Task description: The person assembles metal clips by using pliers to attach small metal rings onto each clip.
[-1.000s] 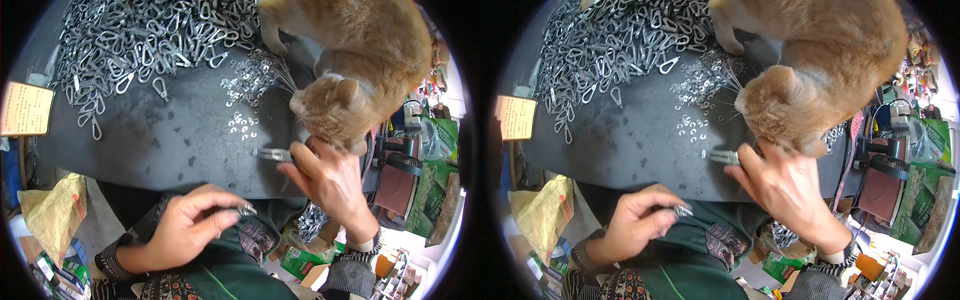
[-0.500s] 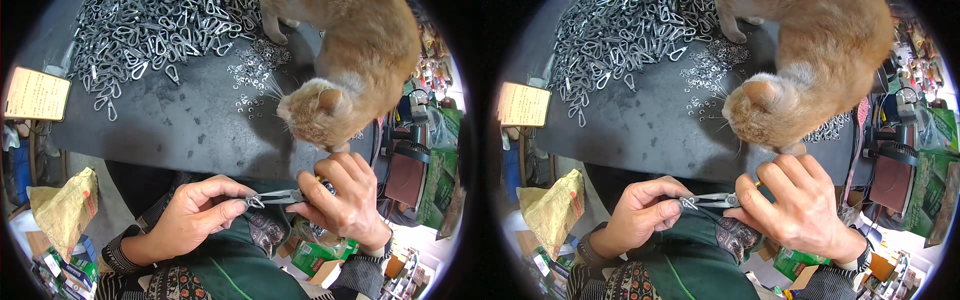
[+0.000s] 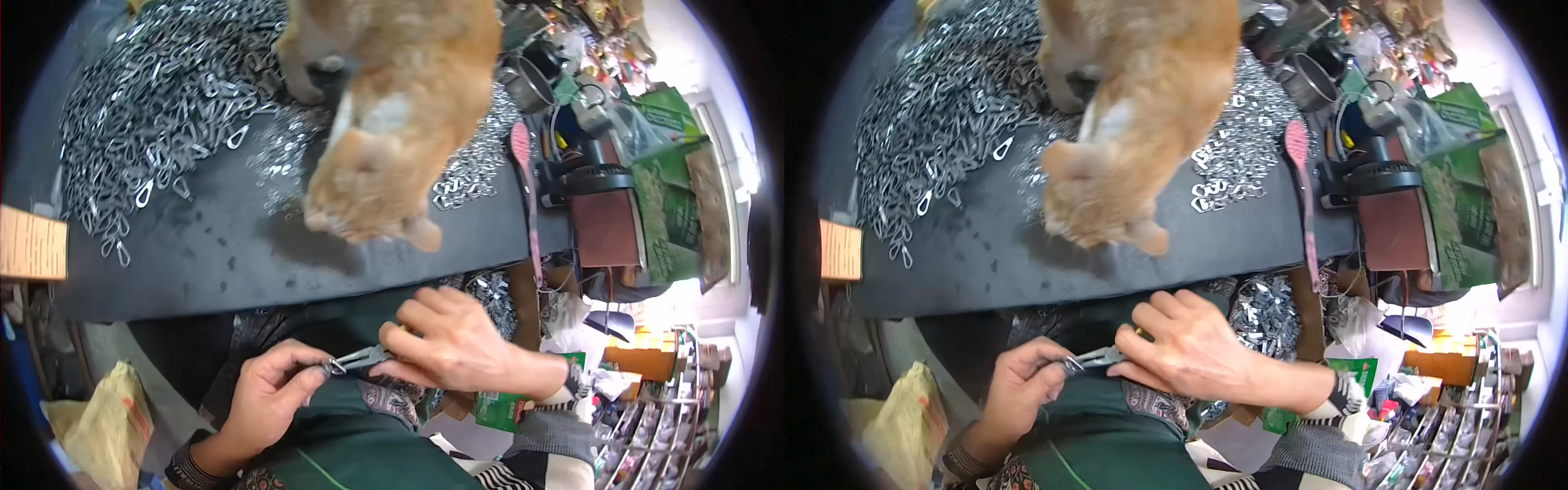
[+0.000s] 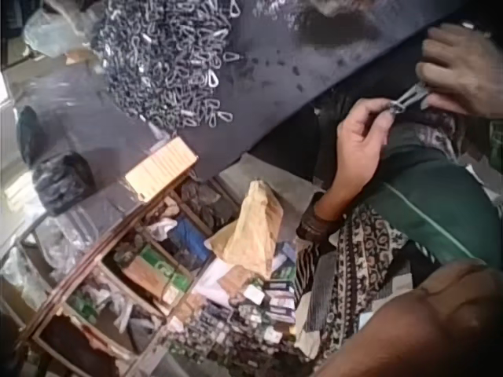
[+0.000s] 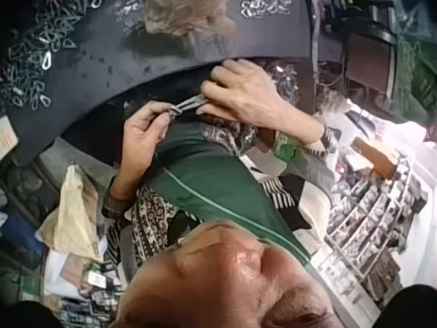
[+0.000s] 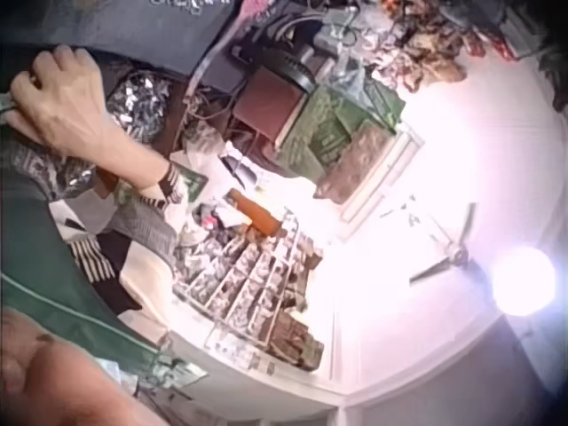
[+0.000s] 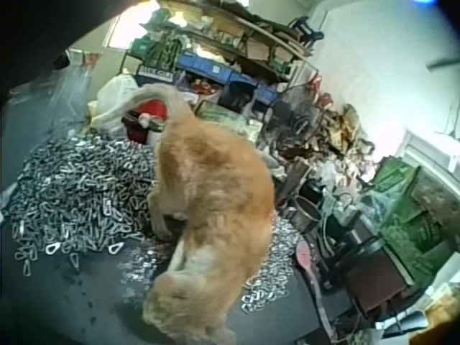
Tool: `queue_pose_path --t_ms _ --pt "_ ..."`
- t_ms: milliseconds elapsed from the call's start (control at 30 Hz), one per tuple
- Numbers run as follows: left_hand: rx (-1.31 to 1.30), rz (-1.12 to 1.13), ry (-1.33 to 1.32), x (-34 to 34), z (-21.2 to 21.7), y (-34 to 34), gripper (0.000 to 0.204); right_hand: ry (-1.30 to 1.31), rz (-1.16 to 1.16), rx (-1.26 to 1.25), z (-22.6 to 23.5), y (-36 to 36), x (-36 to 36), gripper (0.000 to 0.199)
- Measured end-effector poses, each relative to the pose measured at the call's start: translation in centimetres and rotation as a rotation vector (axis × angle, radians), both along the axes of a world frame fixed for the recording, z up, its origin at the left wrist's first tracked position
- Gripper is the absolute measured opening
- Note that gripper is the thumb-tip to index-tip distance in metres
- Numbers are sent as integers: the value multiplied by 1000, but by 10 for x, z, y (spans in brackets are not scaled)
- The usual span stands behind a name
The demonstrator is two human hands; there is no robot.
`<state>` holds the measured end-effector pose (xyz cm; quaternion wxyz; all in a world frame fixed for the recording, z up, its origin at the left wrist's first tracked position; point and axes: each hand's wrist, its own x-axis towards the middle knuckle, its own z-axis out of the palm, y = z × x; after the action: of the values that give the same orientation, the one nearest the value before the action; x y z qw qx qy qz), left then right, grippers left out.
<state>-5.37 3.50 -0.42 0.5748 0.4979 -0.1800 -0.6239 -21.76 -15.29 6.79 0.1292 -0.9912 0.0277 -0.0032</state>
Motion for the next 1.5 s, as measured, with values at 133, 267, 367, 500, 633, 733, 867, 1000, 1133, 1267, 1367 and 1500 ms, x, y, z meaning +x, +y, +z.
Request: queue_pose_path --t_ms 133,267,367,500,633,733,867,1000,1133,1267,1367,1500 --pt "104 40 -319 -8 -48 1 11 -189 -223 -108 -34 -26 -42 27" --pt "94 -56 -1314 -5 -149 -1 45 -477 -995 -343 -70 -132 -108 21" --pt "71 -273 -1190 -11 -124 -6 55 -300 -1195 -558 -101 -193 -158 22" --pt "-26 -266 -1045 -10 -103 17 40 -368 -1362 -423 -114 -200 -138 26" --pt "-213 -78 -1120 3 -58 35 26 -670 -1206 -229 -100 -178 -145 36" --pt "-390 156 -1579 58 -14 25 22 -833 -1021 8 -64 -139 -162 34" --pt "-458 187 -1911 173 4 -38 25 -598 -794 354 7 -35 -117 32" --pt "-532 -114 -1998 220 -8 -59 20 -256 -325 281 1 30 -28 39" --pt "-569 -162 -2009 227 -4 -62 21 -267 -426 168 -31 46 38 46" --pt "-456 -24 -1896 241 -8 -53 22 -254 -513 13 -42 36 77 44" --pt "-481 31 -1982 235 -12 -53 22 -182 -547 -43 -33 26 95 41" --pt "-365 24 -1934 228 -11 -54 26 -98 -373 -11 -6 18 90 38"
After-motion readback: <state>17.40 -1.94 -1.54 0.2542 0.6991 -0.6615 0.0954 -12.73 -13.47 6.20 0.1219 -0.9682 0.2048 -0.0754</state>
